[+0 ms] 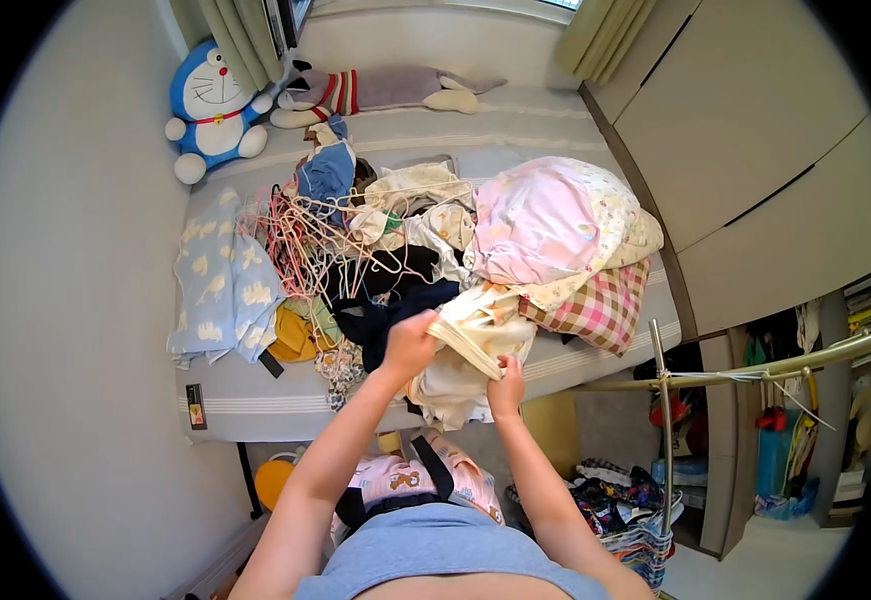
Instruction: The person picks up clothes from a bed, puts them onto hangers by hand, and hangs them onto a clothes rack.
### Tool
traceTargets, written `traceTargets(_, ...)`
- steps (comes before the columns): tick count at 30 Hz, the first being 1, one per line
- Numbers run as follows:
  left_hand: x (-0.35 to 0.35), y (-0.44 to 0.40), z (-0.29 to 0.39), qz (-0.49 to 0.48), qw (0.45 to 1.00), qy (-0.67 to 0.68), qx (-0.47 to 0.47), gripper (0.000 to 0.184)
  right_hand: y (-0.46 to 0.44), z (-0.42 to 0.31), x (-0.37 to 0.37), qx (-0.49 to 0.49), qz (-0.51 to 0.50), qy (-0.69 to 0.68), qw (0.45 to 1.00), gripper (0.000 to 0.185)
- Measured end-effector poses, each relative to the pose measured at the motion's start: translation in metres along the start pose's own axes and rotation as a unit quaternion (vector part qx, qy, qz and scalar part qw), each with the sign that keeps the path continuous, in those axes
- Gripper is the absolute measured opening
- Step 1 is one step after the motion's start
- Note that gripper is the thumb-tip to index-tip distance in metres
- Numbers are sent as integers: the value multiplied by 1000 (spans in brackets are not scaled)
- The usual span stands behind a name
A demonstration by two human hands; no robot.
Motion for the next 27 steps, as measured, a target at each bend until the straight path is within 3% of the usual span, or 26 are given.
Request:
traceTargets(2,42,-6,-8,108,987,107,52,11,-2,28,-7,-38,50,2,998,18)
traceTargets(3,68,-2,-3,164,977,126,51,11,-4,38,-17,-102,12,-41,994,23)
traceTargets(6,142,28,-14,404,907,111,43,16,-15,25,-62,-24,-40,-154,987,23)
traceTargets(8,192,52,-12,465,849,242,60,19,-16,-27,-92,-68,-165,-356,917,26)
traceTargets(10,244,86,-31,603,762,230,47,20,-18,-114,-88,10,-239,-421,875,26)
traceTargets(12,299,129,-18,614,753,236,-22,22,-12,-189,-102,37,-312,-447,837,27)
traceTargets(15,328,159,0,646,733,207,54,25,4,-259,-89,115,-416,-512,743,27)
traceTargets(18,327,177,-43,598,779,-61,179,26,26,-268,-109,78,-503,-495,704,31)
traceTargets(19,320,180,-81,539,805,-131,212,27,26,-262,-116,89,-505,-467,720,31)
traceTargets(23,234,158,-106,354,864,-146,326,47,18,-230,-145,43,-469,-375,799,33)
traceTargets(24,208,143,-98,286,895,-250,235,54,20,-232,-151,74,-477,-339,808,32)
traceTargets(26,157,121,-81,146,955,-206,157,51,28,-236,-166,133,-486,-265,822,31)
traceTargets(27,141,114,-73,96,969,-188,131,48,29,-259,-154,175,-436,-364,804,23)
Point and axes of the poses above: each hand's wrist, its own y-axis away from the middle knuckle, its own x-axis out of the back of the hand, z = x × y, the point moved 8 cm from there along -y, towards the middle knuckle, and after that the axes turned 7 degrees about x, right-handed, at the moved point
